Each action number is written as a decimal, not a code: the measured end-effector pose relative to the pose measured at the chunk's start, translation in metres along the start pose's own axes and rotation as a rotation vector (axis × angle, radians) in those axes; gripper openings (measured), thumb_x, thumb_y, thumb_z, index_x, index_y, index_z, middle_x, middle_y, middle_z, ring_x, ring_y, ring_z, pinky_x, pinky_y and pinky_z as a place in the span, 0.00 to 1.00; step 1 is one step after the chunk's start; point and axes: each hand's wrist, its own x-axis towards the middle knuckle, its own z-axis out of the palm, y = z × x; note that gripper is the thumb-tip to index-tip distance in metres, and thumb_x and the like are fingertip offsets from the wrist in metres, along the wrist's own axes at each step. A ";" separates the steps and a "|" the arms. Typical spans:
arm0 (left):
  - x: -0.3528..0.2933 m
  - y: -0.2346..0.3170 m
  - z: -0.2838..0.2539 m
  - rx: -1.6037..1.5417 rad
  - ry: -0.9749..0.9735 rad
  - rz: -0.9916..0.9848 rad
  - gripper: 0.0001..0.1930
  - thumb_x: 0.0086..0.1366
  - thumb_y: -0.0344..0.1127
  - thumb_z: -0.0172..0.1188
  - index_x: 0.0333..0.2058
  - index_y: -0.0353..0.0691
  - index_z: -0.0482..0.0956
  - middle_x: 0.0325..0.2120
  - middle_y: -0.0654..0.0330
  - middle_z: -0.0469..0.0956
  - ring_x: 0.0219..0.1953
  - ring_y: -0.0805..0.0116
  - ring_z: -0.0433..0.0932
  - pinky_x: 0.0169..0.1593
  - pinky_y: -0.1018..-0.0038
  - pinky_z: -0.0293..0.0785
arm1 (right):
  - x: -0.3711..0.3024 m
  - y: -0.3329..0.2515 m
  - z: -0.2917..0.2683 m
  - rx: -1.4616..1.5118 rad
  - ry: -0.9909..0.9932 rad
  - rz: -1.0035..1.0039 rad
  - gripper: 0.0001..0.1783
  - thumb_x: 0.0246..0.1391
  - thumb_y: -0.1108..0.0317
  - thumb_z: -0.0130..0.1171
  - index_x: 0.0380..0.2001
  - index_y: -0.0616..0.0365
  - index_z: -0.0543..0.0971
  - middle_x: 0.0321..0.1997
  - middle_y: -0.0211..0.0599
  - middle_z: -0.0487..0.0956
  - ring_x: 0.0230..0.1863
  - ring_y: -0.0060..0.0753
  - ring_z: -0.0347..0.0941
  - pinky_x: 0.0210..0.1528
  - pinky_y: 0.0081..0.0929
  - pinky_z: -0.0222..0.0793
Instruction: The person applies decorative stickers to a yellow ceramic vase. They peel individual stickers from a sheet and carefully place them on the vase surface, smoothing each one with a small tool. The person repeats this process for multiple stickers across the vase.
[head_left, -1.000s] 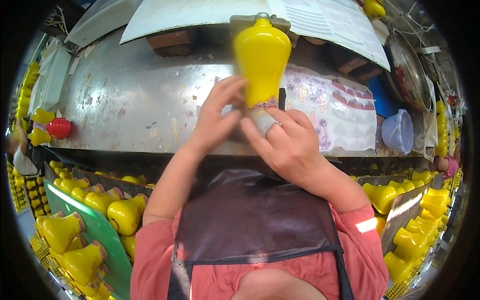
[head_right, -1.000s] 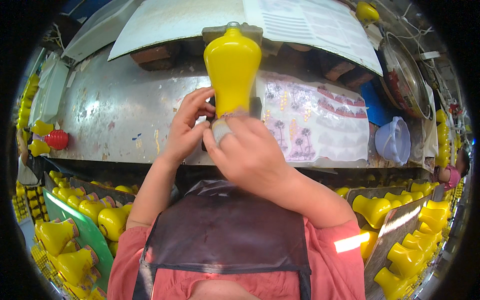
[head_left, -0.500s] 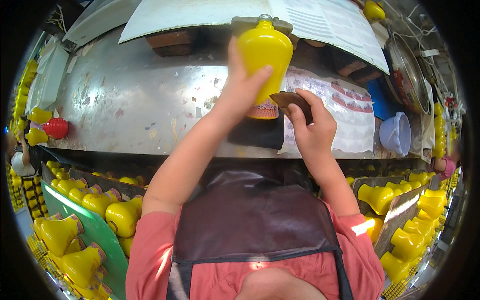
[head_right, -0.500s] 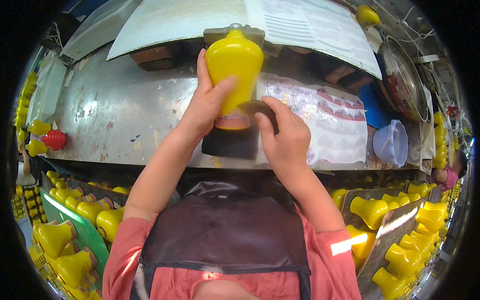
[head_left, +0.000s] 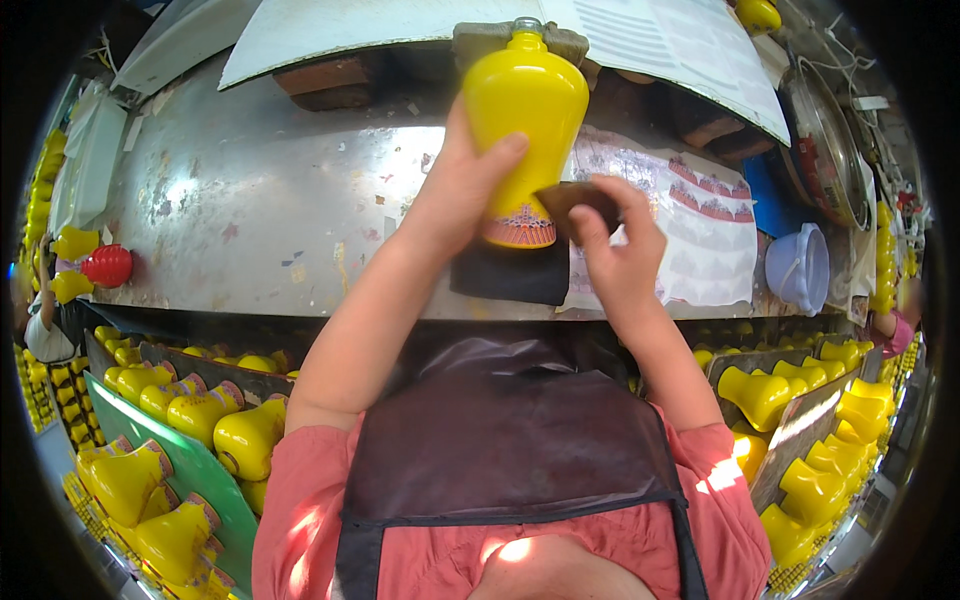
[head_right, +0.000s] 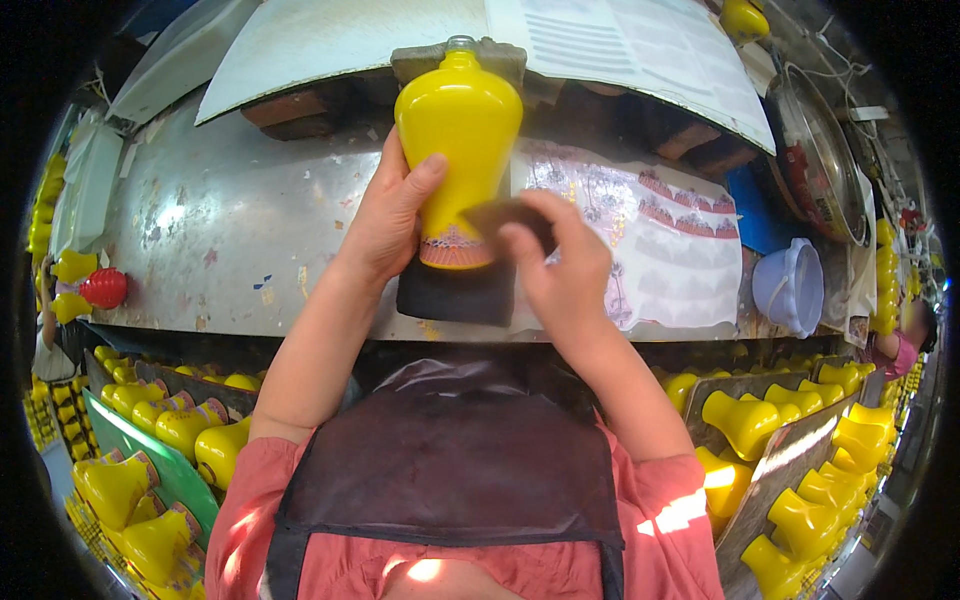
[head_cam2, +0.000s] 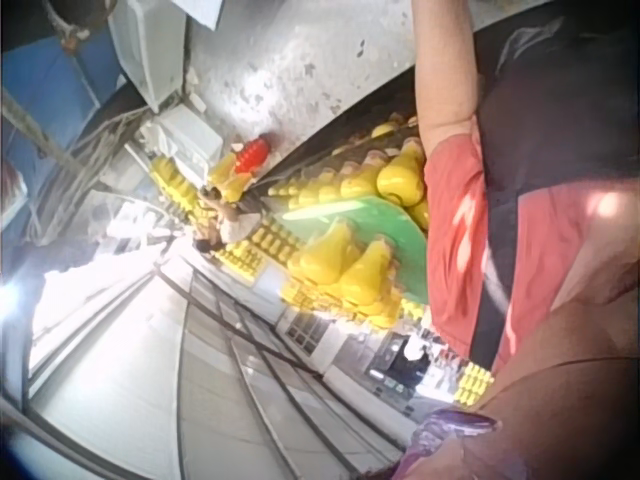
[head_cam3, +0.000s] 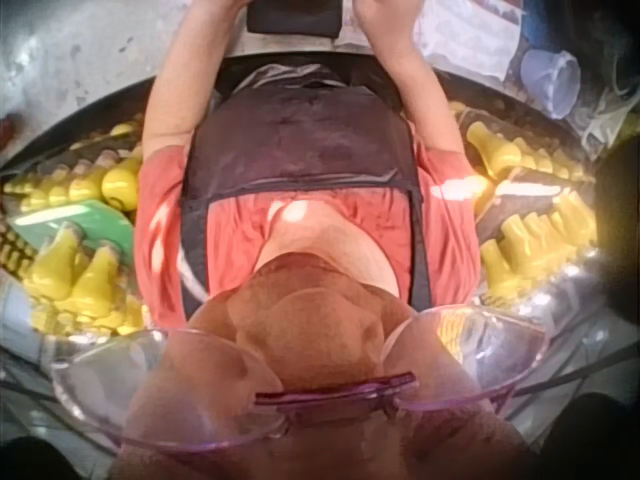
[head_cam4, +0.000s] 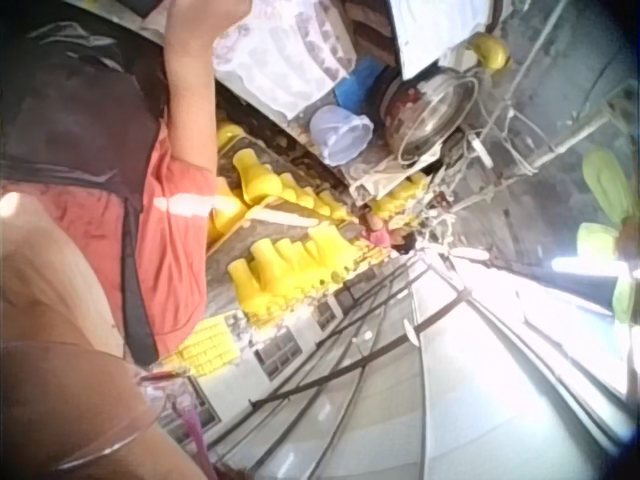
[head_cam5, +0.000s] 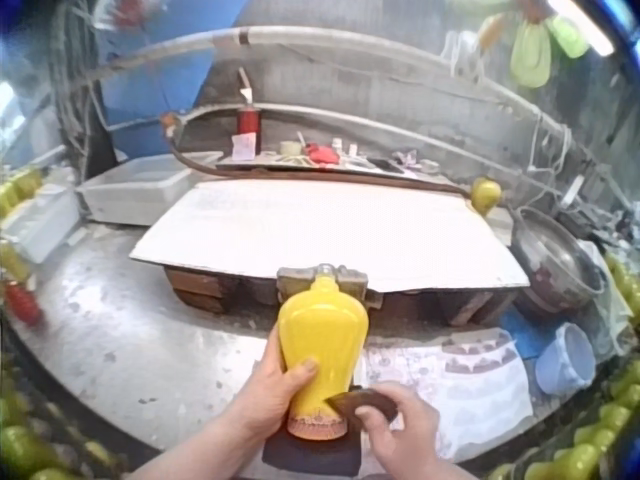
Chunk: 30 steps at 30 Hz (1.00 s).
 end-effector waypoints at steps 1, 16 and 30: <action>-0.001 0.000 0.000 0.004 0.004 -0.010 0.37 0.69 0.35 0.62 0.72 0.41 0.53 0.61 0.55 0.70 0.63 0.62 0.71 0.66 0.63 0.70 | 0.000 0.001 0.001 -0.005 0.043 0.087 0.16 0.56 0.74 0.71 0.48 0.58 0.81 0.41 0.43 0.85 0.38 0.36 0.83 0.41 0.28 0.77; -0.009 0.004 0.000 -0.077 -0.038 -0.048 0.38 0.80 0.38 0.50 0.78 0.62 0.37 0.74 0.60 0.55 0.72 0.62 0.61 0.73 0.62 0.62 | 0.011 -0.069 0.003 -0.482 -0.470 -0.709 0.21 0.46 0.69 0.61 0.47 0.53 0.85 0.34 0.31 0.75 0.48 0.37 0.78 0.47 0.34 0.70; -0.002 0.005 -0.008 -0.057 -0.024 -0.070 0.34 0.82 0.37 0.42 0.79 0.49 0.36 0.75 0.57 0.52 0.76 0.61 0.54 0.76 0.63 0.51 | 0.032 -0.037 -0.007 -0.337 -0.138 -0.287 0.20 0.52 0.76 0.73 0.49 0.55 0.82 0.31 0.39 0.83 0.27 0.41 0.79 0.28 0.34 0.73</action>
